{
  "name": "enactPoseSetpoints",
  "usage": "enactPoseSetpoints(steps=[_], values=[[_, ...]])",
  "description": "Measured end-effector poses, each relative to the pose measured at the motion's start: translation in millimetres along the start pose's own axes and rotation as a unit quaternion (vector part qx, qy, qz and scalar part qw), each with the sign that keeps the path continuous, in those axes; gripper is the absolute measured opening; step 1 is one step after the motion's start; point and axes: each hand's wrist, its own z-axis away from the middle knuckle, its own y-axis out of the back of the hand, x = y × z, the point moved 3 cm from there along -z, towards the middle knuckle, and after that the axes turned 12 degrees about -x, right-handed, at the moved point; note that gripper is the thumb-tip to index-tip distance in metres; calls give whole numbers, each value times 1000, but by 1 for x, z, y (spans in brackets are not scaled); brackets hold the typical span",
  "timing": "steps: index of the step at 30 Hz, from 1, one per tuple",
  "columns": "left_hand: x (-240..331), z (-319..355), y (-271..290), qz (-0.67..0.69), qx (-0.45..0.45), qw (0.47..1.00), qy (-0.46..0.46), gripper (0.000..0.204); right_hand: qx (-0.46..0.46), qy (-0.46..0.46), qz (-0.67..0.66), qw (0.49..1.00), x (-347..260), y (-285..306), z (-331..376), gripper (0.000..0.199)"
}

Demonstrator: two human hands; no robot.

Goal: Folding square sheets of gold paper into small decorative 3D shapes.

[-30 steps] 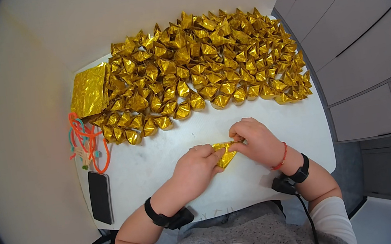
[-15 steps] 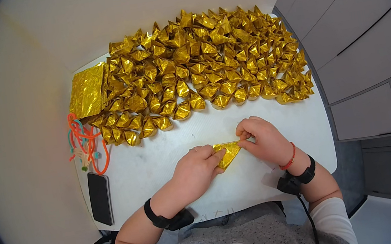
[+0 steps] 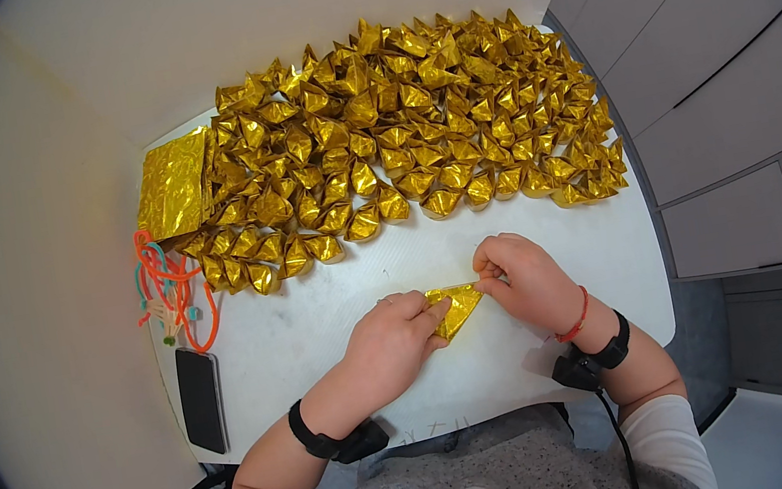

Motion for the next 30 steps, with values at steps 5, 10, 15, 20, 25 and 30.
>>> enactPoseSetpoints(steps=[5, 10, 15, 20, 25, 30], values=[[0, 0, 0, 4, 7, 1000, -2, 49, 6, -4, 2, 1000, 1, -1, 0, 22], [0, 0, 0, 5, 7, 1000, -4, 49, 8, 1, 14, 1000, 0, -3, 0, 22], [1, 0, 2, 3, 6, 1000, -2, 49, 12, 2, 15, 1000, -1, -3, 0, 23], [1, 0, 2, -2, 7, 1000, -8, 48, 14, 2, 13, 1000, -2, -3, 1, 22], [0, 0, 2, -8, 0, 1000, -10, 47, 10, 8, 19, 1000, -3, -3, 0, 21], [0, -1, 0, -21, -7, 1000, -22, 45, 30, 31, 127, 991, -10, -17, 5, 26]])
